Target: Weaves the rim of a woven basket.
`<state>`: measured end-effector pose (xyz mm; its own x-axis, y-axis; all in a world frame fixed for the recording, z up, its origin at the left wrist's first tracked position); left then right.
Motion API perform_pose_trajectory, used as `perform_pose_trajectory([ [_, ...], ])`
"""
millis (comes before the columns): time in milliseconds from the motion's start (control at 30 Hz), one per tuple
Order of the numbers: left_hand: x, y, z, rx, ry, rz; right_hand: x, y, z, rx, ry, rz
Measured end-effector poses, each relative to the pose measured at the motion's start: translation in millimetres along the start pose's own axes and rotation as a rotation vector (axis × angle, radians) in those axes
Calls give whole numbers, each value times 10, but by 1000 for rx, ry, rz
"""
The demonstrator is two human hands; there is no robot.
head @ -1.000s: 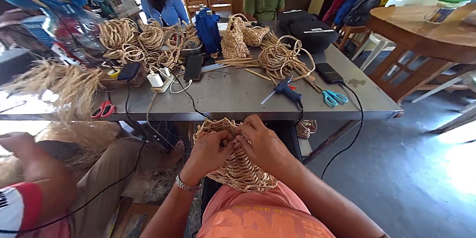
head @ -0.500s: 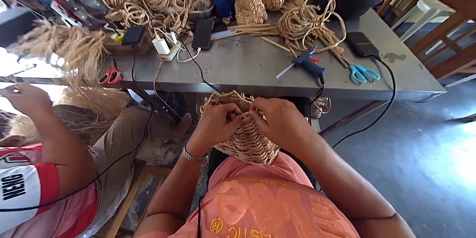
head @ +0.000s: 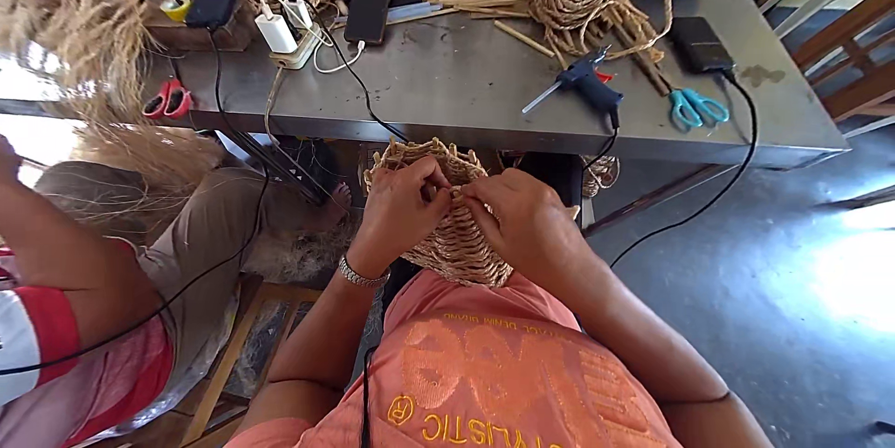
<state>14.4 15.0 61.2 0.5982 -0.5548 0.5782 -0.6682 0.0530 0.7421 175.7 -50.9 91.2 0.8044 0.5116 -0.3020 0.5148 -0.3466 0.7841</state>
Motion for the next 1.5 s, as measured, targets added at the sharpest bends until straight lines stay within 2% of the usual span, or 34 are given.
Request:
perform_pose_trajectory([
  [467,19,-3,-10,-47,-34,4,118,-74,53,-23,-107,-10],
  [700,4,-68,19,-8,-228,27,161,-15,26,-87,-90,13],
  [867,-8,-37,82,-20,-332,19,178,-6,92,-89,-8,4],
  [1100,-35,-1,144,-60,-370,10,58,28,148,-149,162,193],
  [1267,-66,35,142,-48,-375,23,18,6,112,-66,261,133],
  [1400,60,46,207,56,-384,-128,-9,2,87,-80,220,162],
  [1500,192,26,306,112,-329,-272,29,-7,130,-64,174,165],
])
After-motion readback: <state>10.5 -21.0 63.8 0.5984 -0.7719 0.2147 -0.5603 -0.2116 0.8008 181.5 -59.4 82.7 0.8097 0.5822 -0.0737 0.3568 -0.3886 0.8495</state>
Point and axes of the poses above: each hand's wrist, its own z-axis away from the middle knuckle, its own y-axis out of the back of the hand, x = y × z, the point moved 4 cm from there along -z, towards the middle knuckle, and after that the axes turned 1 degree about x, right-handed, at the moved point
